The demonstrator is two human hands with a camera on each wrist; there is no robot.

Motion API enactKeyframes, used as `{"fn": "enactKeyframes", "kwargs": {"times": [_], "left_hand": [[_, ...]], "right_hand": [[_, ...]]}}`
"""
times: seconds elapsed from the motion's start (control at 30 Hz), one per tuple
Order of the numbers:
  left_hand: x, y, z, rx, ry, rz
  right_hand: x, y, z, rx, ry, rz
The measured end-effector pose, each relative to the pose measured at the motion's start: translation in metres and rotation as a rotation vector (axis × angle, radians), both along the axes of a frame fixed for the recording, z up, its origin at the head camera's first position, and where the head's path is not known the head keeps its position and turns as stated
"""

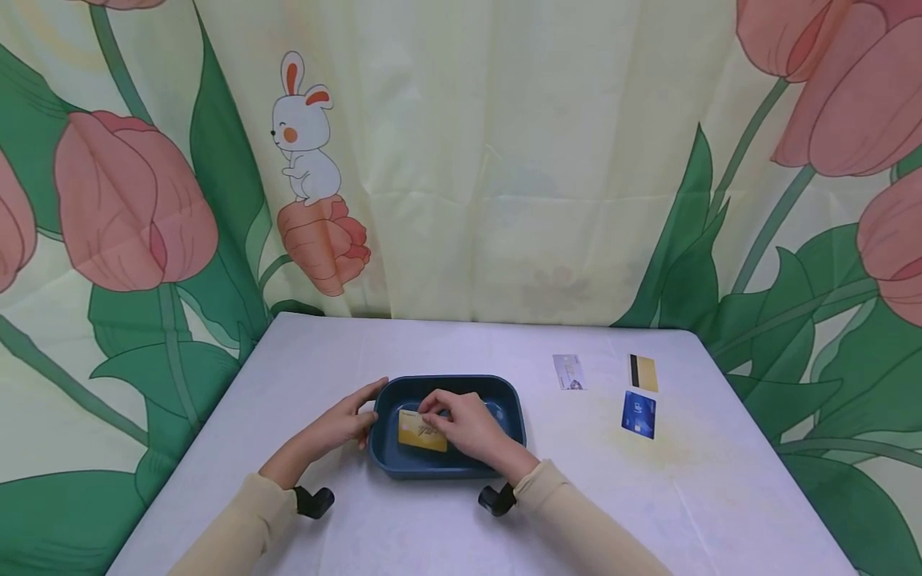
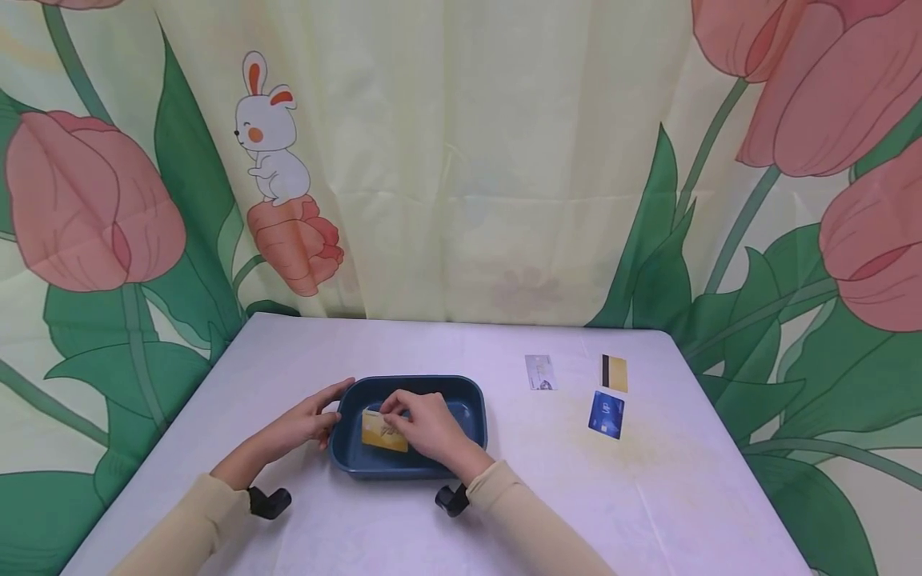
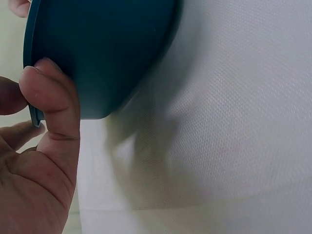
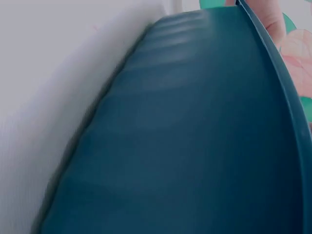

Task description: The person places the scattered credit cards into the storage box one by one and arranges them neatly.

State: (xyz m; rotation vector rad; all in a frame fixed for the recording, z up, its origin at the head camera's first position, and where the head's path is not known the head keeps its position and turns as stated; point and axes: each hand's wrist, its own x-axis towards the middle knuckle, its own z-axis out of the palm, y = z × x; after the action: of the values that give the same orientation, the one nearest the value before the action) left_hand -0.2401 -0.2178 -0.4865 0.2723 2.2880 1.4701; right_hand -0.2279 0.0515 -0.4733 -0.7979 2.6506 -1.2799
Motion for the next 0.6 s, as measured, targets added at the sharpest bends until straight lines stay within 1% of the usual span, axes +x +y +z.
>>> {"fn": "enactKeyframes", "kwargs": {"times": [0.13,0.33,0.6], "left_hand": [[0.0,0.001,0.0,0.003,0.002,0.003],[-0.001,0.001,0.0,-0.001,-0.005,0.007],[0.001,0.0,0.001,-0.008,-0.008,0.008]], "right_hand": [[0.002,-0.003,-0.001,-0.003,0.001,0.021],[0.002,-0.007,-0.005,0.021,0.006,0.039],[0.004,-0.013,-0.01,0.052,-0.022,0.062]]}}
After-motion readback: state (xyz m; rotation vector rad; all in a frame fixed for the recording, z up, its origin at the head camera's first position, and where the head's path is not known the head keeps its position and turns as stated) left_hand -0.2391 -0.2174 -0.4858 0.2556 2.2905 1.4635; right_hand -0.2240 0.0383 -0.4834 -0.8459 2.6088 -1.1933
